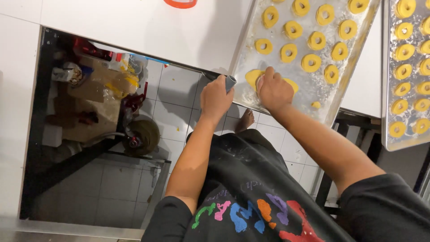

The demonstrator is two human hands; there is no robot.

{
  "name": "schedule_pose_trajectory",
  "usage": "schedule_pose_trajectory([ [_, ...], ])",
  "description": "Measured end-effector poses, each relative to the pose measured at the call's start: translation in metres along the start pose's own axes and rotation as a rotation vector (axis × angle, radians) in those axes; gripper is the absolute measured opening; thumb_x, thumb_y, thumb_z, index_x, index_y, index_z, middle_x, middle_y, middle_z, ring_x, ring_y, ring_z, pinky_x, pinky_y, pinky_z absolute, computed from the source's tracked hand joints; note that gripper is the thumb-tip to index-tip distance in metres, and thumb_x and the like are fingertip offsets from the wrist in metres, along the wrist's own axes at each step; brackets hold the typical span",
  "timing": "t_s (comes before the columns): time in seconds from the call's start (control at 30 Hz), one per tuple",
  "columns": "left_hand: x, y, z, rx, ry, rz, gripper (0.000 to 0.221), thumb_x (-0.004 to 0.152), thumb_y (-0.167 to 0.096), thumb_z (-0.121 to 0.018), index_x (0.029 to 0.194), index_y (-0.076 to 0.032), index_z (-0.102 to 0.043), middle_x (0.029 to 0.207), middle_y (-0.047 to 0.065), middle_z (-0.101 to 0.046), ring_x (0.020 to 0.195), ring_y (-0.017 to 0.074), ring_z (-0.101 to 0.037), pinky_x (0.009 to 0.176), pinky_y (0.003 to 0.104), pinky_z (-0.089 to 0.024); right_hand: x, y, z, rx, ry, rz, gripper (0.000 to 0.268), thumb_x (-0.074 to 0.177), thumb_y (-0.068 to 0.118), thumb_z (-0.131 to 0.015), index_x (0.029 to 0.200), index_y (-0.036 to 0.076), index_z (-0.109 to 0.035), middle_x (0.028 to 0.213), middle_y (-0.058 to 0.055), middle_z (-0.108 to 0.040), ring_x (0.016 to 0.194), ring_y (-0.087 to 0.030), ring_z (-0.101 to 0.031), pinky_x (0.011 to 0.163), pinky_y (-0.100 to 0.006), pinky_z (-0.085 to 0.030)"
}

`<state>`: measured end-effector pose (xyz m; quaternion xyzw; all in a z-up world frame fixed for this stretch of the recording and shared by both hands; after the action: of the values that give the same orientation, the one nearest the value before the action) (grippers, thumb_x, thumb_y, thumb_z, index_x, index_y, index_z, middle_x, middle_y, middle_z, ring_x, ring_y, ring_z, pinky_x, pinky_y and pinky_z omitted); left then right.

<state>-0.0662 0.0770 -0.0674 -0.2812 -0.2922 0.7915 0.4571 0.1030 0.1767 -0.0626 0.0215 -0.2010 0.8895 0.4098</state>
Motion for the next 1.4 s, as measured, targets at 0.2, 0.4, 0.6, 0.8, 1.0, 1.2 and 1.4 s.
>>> schedule_pose_trajectory([
  [0.2,-0.003,-0.007,0.008,-0.001,0.007,0.019,0.026,0.093,-0.025,-0.065,0.102,0.0,-0.067,0.075,0.015,-0.068,0.069,0.0331,-0.074,0.056,0.039,-0.058,0.002,0.007,0.0,0.141,-0.097,0.595,0.032,0.103,0.04,-0.033,0.1,0.017,-0.056,0.083,-0.003,-0.054,0.059,-0.024,-0.067,0.059,-0.037,-0.055],
  [0.4,-0.004,-0.005,0.006,0.007,-0.011,0.025,0.027,0.094,-0.026,-0.065,0.101,0.0,-0.067,0.076,0.016,-0.07,0.071,0.0328,-0.074,0.057,0.04,-0.058,0.004,-0.002,0.002,0.216,0.322,-0.148,0.028,0.109,0.036,-0.033,0.105,0.013,-0.049,0.082,-0.008,-0.058,0.066,-0.036,-0.074,0.058,-0.045,-0.057],
  [0.6,-0.014,-0.016,0.021,0.051,0.027,0.037,0.034,0.096,-0.034,-0.065,0.103,-0.001,-0.067,0.08,0.015,-0.069,0.075,0.0307,-0.074,0.06,0.04,-0.059,-0.004,-0.026,0.033,0.171,0.016,0.064,0.038,0.11,0.045,-0.035,0.1,0.014,-0.055,0.079,-0.006,-0.057,0.065,-0.032,-0.071,0.056,-0.044,-0.055],
  [0.8,-0.014,-0.035,0.022,0.157,-0.03,0.027,0.03,0.096,-0.029,-0.064,0.109,-0.001,-0.066,0.087,0.015,-0.066,0.081,0.0311,-0.074,0.066,0.04,-0.061,-0.032,-0.123,0.067,0.806,0.128,-0.509,0.028,0.111,0.035,-0.043,0.115,0.008,-0.047,0.087,-0.03,-0.066,0.084,-0.059,-0.066,0.067,-0.064,-0.049],
  [1.0,-0.004,-0.073,-0.025,0.317,0.058,-0.189,0.044,0.088,-0.022,-0.072,0.128,-0.007,-0.063,0.135,0.005,-0.064,0.098,0.0321,-0.07,0.07,0.044,-0.058,-0.095,-0.273,0.057,0.542,-0.097,-0.657,0.012,0.115,0.006,-0.058,0.119,-0.005,-0.054,0.119,-0.024,-0.049,0.088,-0.039,-0.06,0.067,-0.05,-0.052],
  [1.2,0.038,-0.09,-0.08,0.572,0.182,-0.264,0.05,0.083,0.007,-0.055,0.13,-0.01,-0.06,0.099,0.001,-0.071,0.071,0.0304,-0.07,0.046,0.04,-0.051,-0.107,-0.356,-0.062,0.532,0.069,-0.713,0.012,0.111,0.01,-0.07,0.119,0.001,-0.065,0.116,-0.021,-0.054,0.086,-0.036,-0.062,0.07,-0.052,-0.053],
  [1.4,0.043,-0.106,-0.058,0.295,0.209,-0.072,0.021,0.088,-0.009,-0.065,0.109,-0.004,-0.067,0.095,0.014,-0.07,0.09,0.0374,-0.073,0.078,0.045,-0.06,-0.042,-0.237,0.024,0.566,-0.148,-0.4,0.014,0.098,0.003,-0.08,0.111,-0.002,-0.075,0.104,-0.021,-0.062,0.101,-0.039,-0.054,0.095,-0.045,-0.038],
])
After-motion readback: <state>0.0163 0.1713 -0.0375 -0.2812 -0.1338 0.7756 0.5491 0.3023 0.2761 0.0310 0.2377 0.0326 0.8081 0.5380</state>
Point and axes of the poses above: each hand's wrist, its own x-axis towards the middle knuckle, its own z-axis out of the back of the hand, y = z × x, the point moved 10 cm from there along x, towards the middle knuckle
